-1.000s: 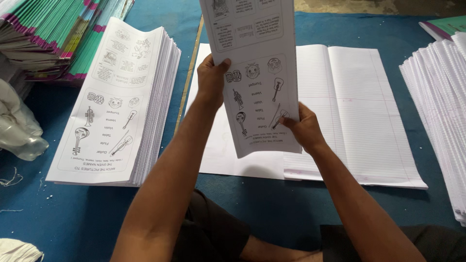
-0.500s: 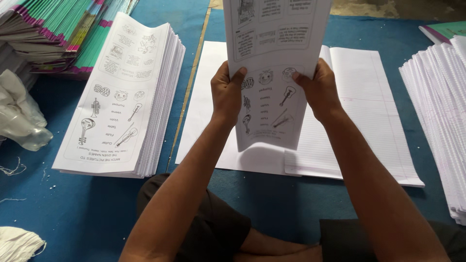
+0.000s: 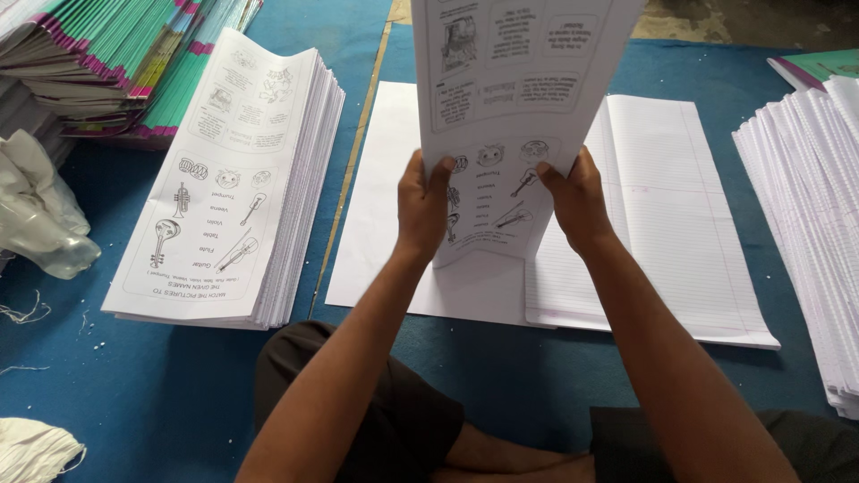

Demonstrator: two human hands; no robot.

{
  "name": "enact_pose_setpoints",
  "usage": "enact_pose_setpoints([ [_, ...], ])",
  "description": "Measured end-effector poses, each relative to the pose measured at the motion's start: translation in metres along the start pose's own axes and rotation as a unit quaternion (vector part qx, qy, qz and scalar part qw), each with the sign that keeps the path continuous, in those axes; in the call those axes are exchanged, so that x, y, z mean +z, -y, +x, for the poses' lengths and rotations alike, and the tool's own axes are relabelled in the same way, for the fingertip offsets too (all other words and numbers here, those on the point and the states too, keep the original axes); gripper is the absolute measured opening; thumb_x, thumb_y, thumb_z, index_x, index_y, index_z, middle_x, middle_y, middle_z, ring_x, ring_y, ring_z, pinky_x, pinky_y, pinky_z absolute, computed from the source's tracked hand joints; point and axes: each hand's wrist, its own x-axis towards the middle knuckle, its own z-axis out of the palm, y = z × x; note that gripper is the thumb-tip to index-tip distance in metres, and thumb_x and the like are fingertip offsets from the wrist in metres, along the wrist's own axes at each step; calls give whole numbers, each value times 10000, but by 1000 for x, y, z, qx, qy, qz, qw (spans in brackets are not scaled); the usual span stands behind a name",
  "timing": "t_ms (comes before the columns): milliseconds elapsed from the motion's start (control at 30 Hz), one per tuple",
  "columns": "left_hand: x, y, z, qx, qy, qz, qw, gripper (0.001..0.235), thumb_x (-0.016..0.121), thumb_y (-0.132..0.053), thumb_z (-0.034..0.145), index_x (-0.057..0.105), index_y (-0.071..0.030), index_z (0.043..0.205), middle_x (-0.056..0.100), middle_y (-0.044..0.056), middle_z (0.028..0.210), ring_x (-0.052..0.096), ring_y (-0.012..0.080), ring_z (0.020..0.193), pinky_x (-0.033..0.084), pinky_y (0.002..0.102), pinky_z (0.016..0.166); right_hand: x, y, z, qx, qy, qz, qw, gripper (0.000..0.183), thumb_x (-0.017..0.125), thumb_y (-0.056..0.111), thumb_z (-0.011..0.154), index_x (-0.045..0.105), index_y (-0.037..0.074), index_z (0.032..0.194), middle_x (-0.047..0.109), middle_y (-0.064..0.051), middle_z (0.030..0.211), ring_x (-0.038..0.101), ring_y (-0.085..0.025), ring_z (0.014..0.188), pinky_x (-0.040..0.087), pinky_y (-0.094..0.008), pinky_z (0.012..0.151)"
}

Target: The person sits on the floor and repeatedly picks up a stack of printed paper sheets, flips them over, and places them back down. The person handles the sheets by hand without using any tools.

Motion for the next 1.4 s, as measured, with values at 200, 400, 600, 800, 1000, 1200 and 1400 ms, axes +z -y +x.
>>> enact_pose_setpoints([
  [200,-2,18,-21,-21,-1,4,1000,264,527,-284,1037,626,-45,1089,699,108,928,683,162,879,579,311,793,-5,-5,-5,-47,28,14,998,247,566,64,1009,505,-10,1237,657,-168,1184,647,-254,1158,562,-387,1017],
  [400,-2,24,-4,-18,-12,-10,1000,238,525,-251,1052,630,-38,1031,704,108,885,696,165,807,600,296,733,-2,-4,-1,-65,20,-5,998,241,557,81,1019,495,-5,1235,670,-145,1164,667,-232,1132,589,-363,980],
  [600,-13,25,-3,-27,3,13,1000,238,530,-257,1043,611,-41,1101,716,114,942,722,174,878,611,308,795,3,-10,1,-64,45,-15,997,205,563,85,1028,514,1,1208,670,-149,1167,664,-247,1137,592,-375,993],
  [800,-17,36,-19,-91,3,52,994,287,535,-282,1023,630,-42,1148,723,118,973,709,198,919,597,347,827,7,-21,-8,-36,58,-14,998,206,536,66,1006,511,17,1204,670,-150,1178,664,-269,1160,595,-391,1009],
  [1000,-18,44,-18,-94,13,20,995,278,541,-270,1019,640,-43,1146,732,111,987,714,195,969,596,344,860,2,-30,-7,-21,69,-75,995,179,548,60,1009,553,24,1184,685,-147,1182,662,-282,1186,584,-402,1018],
  [1200,-20,45,-12,-108,7,19,994,249,553,-241,1007,660,-48,1123,742,101,980,715,191,956,591,343,852,7,-38,-12,-7,58,-155,986,242,556,40,978,580,53,1219,694,-131,1231,639,-273,1224,543,-413,1039],
  [1400,-18,55,-16,-138,-19,78,987,221,583,-247,1013,684,-51,1038,705,80,877,634,161,777,550,312,714,11,-36,-15,5,35,-163,986,231,557,51,984,584,48,1214,711,-141,1198,670,-279,1191,562,-411,1015],
])
